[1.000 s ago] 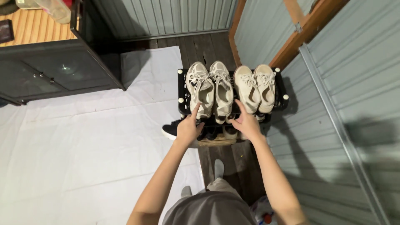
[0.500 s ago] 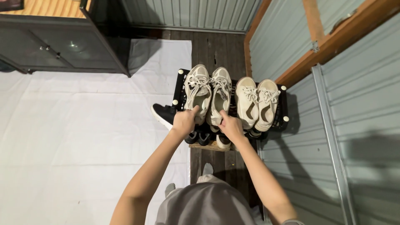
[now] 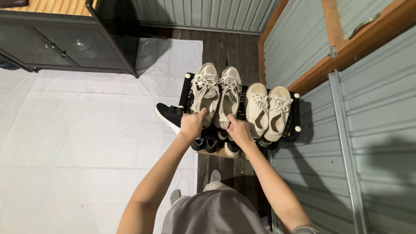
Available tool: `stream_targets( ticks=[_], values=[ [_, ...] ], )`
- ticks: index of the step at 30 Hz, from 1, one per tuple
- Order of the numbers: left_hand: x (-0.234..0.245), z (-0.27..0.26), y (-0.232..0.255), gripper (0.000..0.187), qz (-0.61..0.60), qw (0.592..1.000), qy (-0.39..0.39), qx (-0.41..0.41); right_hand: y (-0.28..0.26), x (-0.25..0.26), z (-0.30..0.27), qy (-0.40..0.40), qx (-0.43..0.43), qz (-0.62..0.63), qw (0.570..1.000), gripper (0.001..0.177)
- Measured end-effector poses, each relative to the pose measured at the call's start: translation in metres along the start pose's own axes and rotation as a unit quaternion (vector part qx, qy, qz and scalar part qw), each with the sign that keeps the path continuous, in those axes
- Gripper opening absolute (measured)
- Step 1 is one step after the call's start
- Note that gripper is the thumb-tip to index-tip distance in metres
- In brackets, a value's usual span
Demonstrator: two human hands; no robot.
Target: The person wipes a black sneaker with a pink cloth, focusing on the sole and sides. The person then places the shoe back on the shoe rack and repeats the wiping process on the same shoe.
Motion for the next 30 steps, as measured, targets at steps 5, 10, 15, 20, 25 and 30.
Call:
stream_targets(
  ticks=[5, 10, 15, 20, 25, 30],
  values=[
    [0.004, 0.001, -0.006, 0.034, 0.008, 1.0, -0.006, 0.011, -0.005, -0.006, 0.0, 0.0, -0.012, 0.013, 1.0, 0.042],
    [0.01, -0.002, -0.008, 0.038, 0.005, 1.0, -0.013, 0.013, -0.009, -0.002, -0.004, -0.01, -0.012, 0.014, 1.0, 0.044],
    [0.005, -0.003, -0.01, 0.039, 0.008, 1.0, -0.017, 0.017, 0.0, -0.017, -0.011, -0.012, 0.022, 0.003, 1.0, 0.047],
    [0.0, -0.005, -0.012, 0.04, 0.014, 1.0, -0.016, 0.008, 0.008, -0.022, -0.007, 0.0, 0.056, 0.007, 0.998, 0.049],
    [0.004, -0.006, -0.012, 0.038, 0.004, 1.0, -0.022, 0.008, 0.011, -0.017, -0.003, 0.009, 0.082, -0.007, 0.997, 0.044],
    [0.008, -0.007, -0.009, 0.038, 0.005, 1.0, -0.029, 0.011, 0.009, -0.008, -0.005, 0.0, 0.086, 0.005, 0.996, 0.045]
  ],
)
Point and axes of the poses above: each hand's wrist, its own z-axis towards the middle knuckle, its own x-axis out of the back of the hand, y = z × x, the point moved 4 cm from there along z, towards the middle knuckle, and after that the axes turned 7 degrees about -z, right-handed, at the moved point
